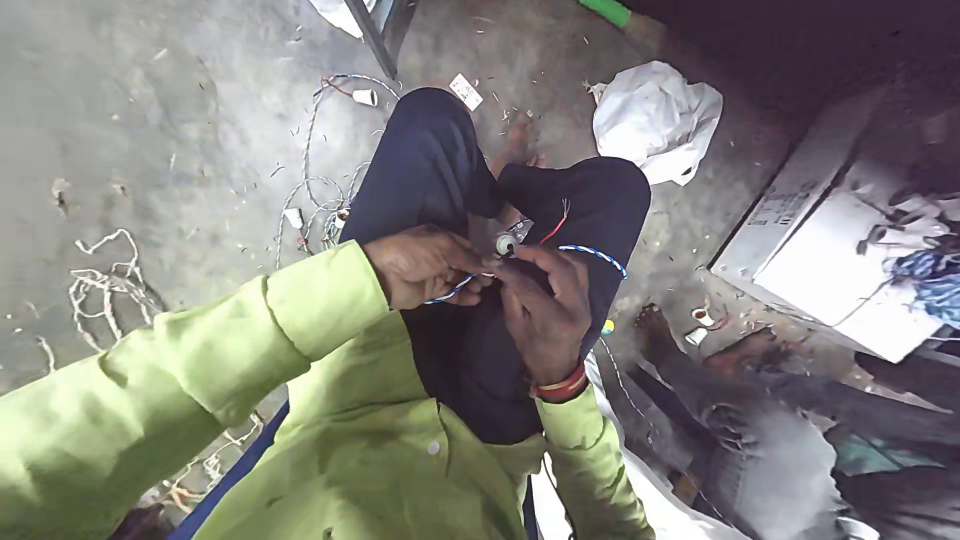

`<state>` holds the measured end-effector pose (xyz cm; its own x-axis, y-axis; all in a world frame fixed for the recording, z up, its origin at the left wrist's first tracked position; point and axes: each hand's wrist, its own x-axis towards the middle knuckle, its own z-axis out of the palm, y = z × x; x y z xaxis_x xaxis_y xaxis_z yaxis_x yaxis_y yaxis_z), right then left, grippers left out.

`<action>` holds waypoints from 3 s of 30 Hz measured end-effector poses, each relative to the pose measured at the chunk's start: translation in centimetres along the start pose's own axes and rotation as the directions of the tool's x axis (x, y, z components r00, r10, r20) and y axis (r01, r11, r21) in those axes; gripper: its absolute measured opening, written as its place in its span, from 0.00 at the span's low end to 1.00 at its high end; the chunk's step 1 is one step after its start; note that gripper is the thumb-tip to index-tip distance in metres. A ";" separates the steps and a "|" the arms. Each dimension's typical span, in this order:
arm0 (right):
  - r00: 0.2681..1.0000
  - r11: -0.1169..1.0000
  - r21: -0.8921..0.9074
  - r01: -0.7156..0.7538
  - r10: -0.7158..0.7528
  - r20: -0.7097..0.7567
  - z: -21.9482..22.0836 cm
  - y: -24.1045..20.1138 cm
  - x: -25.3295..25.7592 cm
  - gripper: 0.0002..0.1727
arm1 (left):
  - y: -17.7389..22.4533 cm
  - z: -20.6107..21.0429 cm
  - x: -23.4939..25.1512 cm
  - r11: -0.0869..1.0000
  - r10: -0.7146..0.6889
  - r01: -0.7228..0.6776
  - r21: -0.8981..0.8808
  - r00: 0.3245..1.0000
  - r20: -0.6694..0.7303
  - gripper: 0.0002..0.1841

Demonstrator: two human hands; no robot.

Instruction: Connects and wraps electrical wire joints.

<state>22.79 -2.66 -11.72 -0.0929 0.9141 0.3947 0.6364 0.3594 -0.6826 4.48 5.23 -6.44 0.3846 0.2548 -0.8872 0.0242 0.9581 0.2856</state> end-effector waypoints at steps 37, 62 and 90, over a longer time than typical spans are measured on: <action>0.938 0.759 0.553 -0.344 0.249 0.241 -1.8 2.4 1.3 0.15 | -1.4 0.9 -0.7 0.765 0.518 -0.437 0.472 0.854 -0.049 0.03; 0.997 0.993 0.109 -0.046 0.039 0.071 -0.3 1.3 0.7 0.07 | -2.2 2.1 0.9 0.835 0.528 -0.422 0.354 0.796 -0.297 0.11; 0.989 0.988 0.081 -0.134 0.128 0.072 -0.1 1.4 0.2 0.07 | -3.2 1.6 0.2 0.028 0.829 -0.373 0.927 0.526 0.187 0.07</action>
<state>23.74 -1.96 -12.54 -0.0655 0.9637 0.2589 0.5786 0.2480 -0.7770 5.96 2.04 -6.91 0.3952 0.9042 -0.1623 0.7127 -0.1903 0.6752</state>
